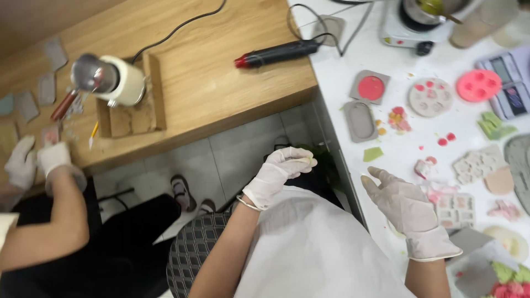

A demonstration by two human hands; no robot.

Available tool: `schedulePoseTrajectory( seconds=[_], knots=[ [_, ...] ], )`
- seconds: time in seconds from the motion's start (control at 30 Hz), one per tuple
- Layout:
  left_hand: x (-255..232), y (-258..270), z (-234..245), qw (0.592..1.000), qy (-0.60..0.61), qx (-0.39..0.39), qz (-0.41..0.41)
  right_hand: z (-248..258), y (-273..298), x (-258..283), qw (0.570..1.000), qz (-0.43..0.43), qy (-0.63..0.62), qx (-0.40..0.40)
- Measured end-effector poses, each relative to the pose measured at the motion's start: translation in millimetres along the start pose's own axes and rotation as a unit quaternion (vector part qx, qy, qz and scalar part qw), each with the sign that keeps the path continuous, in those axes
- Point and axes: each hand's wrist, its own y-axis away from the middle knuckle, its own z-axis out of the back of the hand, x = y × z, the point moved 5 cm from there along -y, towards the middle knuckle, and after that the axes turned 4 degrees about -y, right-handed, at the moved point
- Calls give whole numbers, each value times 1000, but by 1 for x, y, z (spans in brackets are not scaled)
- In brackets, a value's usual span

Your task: Assembling and decorating a candle bouquet using molded wax flowers and leaves.

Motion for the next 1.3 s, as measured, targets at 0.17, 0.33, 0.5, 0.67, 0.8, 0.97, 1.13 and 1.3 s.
schedulePoseTrajectory(
  seconds=[0.17, 0.33, 0.5, 0.67, 0.8, 0.97, 1.13, 1.3],
  knots=[
    [-10, 3, 31, 996, 46, -70, -41, 6, -42, 25, 997, 47, 14, 67],
    [-36, -3, 72, 989, 81, -96, -78, 44, -90, 68, 995, 93, -37, 29],
    [-80, 4, 123, 976, 111, -146, -120, 52, -140, 66, 960, -163, -184, 135],
    [-79, 43, 266, 934, 82, -321, -132, 76, -209, 113, 983, -41, -135, 117],
    [-42, 100, 409, 820, 128, -542, -132, 77, -245, 136, 968, -129, -122, 178],
    [-10, 141, 544, 713, -88, -663, -210, 28, -299, 163, 966, 205, 76, 138],
    [-62, 145, 623, 790, -347, -503, 54, 39, -338, 199, 954, 161, 101, 234],
    [-19, 91, 724, 787, -271, -548, -82, 65, -360, 237, 941, 207, 142, 227]
  ],
)
